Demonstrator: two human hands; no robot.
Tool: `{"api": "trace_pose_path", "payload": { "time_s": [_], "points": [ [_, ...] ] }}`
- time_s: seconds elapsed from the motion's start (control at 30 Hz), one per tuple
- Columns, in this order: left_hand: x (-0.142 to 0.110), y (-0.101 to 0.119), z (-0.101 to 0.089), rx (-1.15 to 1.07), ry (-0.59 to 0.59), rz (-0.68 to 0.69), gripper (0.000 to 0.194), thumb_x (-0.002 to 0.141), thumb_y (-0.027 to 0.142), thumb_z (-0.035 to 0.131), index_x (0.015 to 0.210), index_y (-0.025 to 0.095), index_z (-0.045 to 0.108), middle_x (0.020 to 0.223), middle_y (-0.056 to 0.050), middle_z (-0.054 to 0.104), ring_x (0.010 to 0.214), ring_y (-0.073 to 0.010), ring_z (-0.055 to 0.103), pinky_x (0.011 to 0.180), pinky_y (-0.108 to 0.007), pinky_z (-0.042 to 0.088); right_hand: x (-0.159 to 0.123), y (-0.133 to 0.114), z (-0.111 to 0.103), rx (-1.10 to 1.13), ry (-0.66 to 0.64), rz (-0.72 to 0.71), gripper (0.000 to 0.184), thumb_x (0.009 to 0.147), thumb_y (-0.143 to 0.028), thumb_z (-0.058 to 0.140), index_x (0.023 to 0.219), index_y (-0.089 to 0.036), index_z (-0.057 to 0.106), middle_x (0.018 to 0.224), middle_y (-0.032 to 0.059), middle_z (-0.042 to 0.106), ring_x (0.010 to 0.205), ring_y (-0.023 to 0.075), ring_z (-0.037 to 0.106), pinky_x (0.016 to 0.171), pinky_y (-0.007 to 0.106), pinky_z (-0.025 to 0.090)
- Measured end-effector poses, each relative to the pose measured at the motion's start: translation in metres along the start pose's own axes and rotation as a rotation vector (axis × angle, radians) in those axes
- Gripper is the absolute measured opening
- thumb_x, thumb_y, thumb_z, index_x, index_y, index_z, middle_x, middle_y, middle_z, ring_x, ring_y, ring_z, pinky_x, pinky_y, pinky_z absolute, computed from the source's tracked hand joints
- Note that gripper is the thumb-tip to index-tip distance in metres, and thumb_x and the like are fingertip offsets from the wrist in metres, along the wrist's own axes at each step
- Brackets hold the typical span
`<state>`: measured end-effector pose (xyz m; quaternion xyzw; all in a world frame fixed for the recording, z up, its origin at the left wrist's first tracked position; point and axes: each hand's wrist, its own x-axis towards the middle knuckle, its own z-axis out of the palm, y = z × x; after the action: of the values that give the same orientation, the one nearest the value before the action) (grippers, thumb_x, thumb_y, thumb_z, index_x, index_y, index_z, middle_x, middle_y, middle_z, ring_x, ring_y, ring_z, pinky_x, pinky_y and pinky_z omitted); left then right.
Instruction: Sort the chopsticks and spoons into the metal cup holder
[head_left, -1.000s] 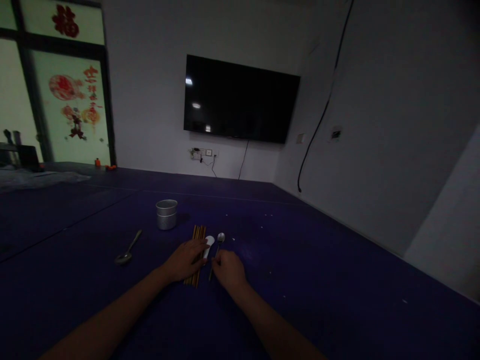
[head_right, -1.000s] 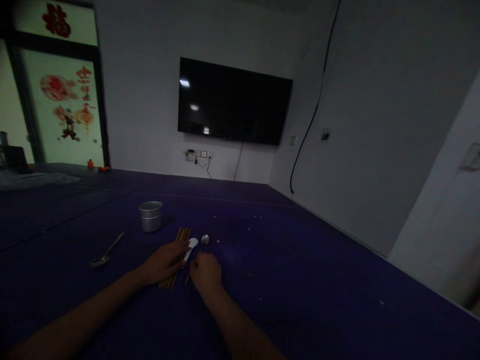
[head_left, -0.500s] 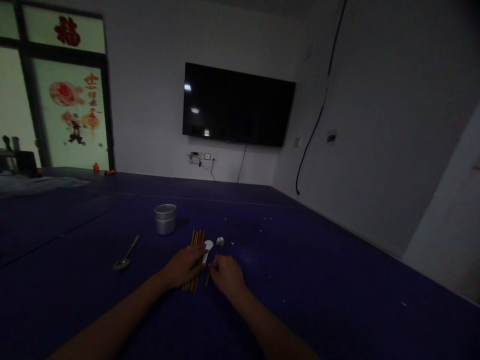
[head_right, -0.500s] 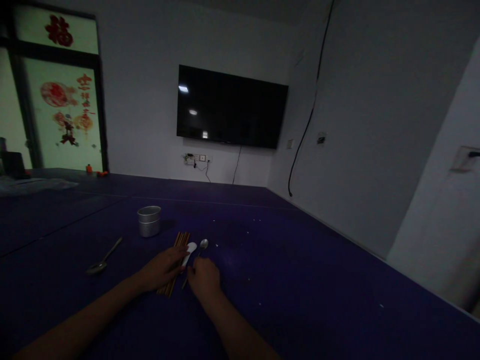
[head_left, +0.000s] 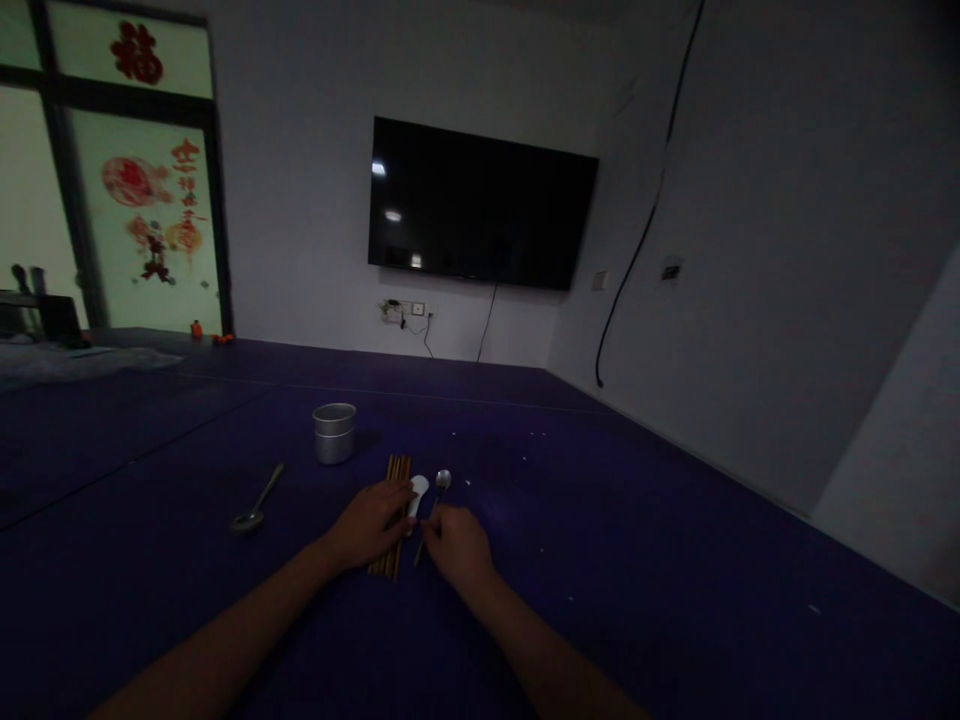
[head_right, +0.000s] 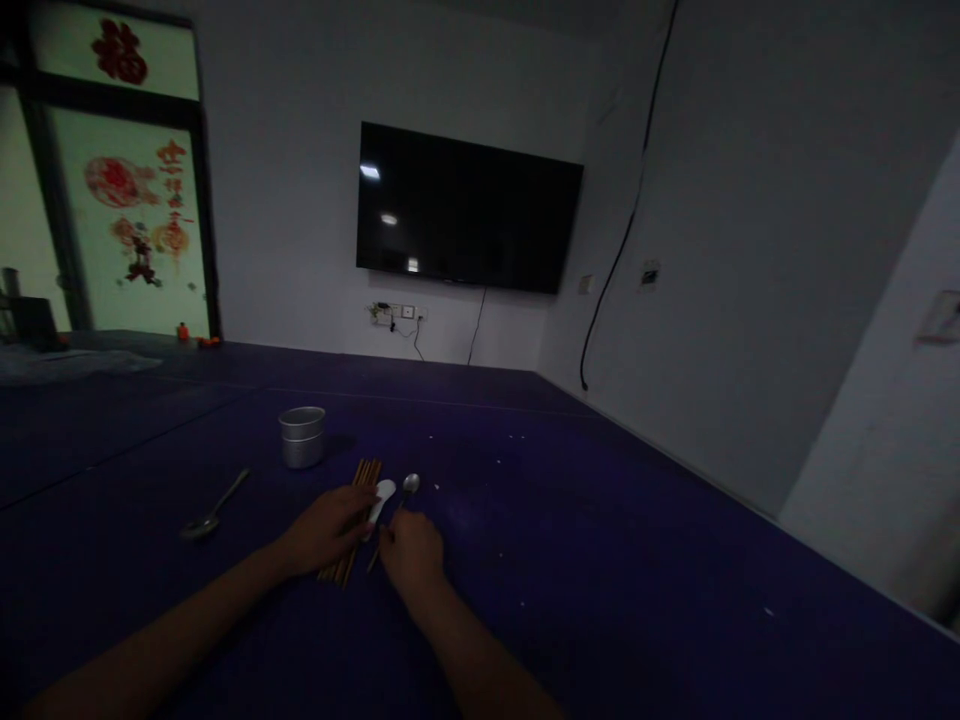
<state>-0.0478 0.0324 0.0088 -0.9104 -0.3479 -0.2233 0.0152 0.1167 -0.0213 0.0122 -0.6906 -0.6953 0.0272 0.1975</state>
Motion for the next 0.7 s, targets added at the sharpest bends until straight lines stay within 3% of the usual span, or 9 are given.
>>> {"api": "trace_pose_path", "payload": {
  "time_s": [0.1, 0.23, 0.37, 0.6, 0.7],
  "points": [
    [0.004, 0.004, -0.01, 0.096, 0.02, -0.085, 0.031, 0.088, 0.035, 0.037, 0.108, 0.021, 0.056, 0.115, -0.008, 0.058, 0.107, -0.0209, 0.051, 0.09, -0.034, 0.04, 0.0, 0.0, 0.0, 0.004, 0.012, 0.01, 0.021, 0.084, -0.032, 0.049, 0.081, -0.019, 0.065, 0.082, 0.0056, 0.069, 0.079, 0.0181, 0.064, 0.06, 0.023, 0.037],
    [0.004, 0.0, -0.029, 0.384, 0.106, -0.443, 0.03, 0.088, 0.026, 0.032, 0.092, 0.014, 0.059, 0.096, -0.014, 0.06, 0.092, -0.0257, 0.055, 0.076, -0.038, 0.043, 0.0, -0.001, 0.0, 0.015, 0.016, 0.024, 0.021, 0.084, -0.033, 0.05, 0.077, -0.019, 0.065, 0.08, 0.0046, 0.069, 0.076, 0.0171, 0.064, 0.058, 0.023, 0.036],
    [-0.011, -0.027, -0.045, 0.619, 0.22, -0.723, 0.036, 0.084, 0.012, 0.026, 0.1, 0.006, 0.057, 0.096, -0.02, 0.057, 0.093, -0.0327, 0.053, 0.073, -0.044, 0.04, -0.001, -0.002, 0.001, 0.023, 0.023, 0.023, 0.021, 0.084, -0.033, 0.05, 0.076, -0.02, 0.065, 0.079, 0.0037, 0.069, 0.076, 0.0168, 0.064, 0.057, 0.023, 0.035],
    [-0.041, -0.084, -0.058, 0.473, 0.102, -1.146, 0.035, 0.082, 0.018, 0.033, 0.097, 0.003, 0.06, 0.097, -0.026, 0.059, 0.095, -0.0367, 0.055, 0.069, -0.044, 0.042, -0.002, -0.002, 0.0, 0.028, 0.033, 0.013, 0.022, 0.085, -0.034, 0.05, 0.076, -0.02, 0.065, 0.079, 0.0033, 0.069, 0.076, 0.0167, 0.064, 0.056, 0.022, 0.035],
    [-0.043, -0.096, -0.057, 0.382, 0.103, -1.131, 0.033, 0.081, 0.021, 0.035, 0.086, 0.006, 0.064, 0.09, -0.026, 0.062, 0.091, -0.0382, 0.057, 0.067, -0.047, 0.042, -0.001, -0.002, 0.001, 0.02, 0.028, 0.012, 0.023, 0.085, -0.034, 0.049, 0.076, -0.02, 0.065, 0.079, 0.0039, 0.069, 0.076, 0.0164, 0.064, 0.057, 0.022, 0.035]
  ]
}}
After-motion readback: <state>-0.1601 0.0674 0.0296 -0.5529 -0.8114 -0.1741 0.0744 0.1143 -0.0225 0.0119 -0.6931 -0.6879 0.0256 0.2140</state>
